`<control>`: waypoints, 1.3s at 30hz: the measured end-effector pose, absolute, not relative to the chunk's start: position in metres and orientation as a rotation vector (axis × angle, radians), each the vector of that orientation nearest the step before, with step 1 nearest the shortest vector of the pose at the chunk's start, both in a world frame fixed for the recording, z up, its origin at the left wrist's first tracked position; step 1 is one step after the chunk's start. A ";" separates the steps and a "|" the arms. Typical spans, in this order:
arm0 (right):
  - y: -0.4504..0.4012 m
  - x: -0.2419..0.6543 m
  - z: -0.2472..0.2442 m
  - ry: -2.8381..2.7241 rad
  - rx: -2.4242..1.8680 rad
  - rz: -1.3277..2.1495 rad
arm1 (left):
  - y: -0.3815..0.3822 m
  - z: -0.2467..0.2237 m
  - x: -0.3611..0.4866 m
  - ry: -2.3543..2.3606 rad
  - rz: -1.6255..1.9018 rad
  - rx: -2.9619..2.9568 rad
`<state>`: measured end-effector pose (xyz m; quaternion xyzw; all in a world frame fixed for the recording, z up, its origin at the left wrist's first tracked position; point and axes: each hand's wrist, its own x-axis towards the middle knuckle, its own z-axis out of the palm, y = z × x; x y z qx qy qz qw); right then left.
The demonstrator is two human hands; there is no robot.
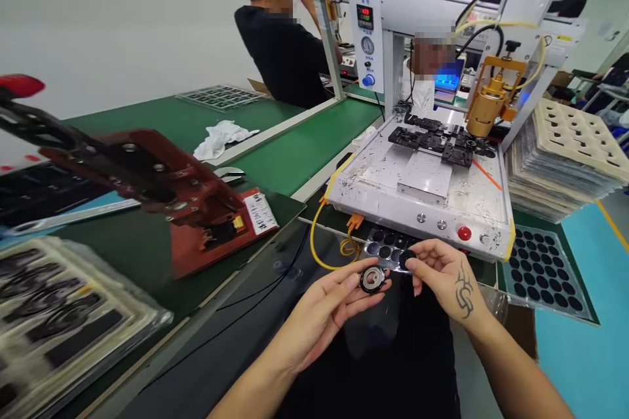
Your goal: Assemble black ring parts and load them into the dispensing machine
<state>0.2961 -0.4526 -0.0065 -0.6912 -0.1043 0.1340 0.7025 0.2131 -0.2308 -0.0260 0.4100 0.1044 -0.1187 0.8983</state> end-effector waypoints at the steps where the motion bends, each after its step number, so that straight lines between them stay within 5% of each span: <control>1: -0.452 0.296 -0.010 -0.208 -1.509 0.332 | -0.231 -0.026 0.212 0.217 -0.236 0.845; 39: -0.454 0.267 -0.043 -0.203 -1.385 0.703 | -0.232 -0.038 0.194 0.190 -0.158 0.878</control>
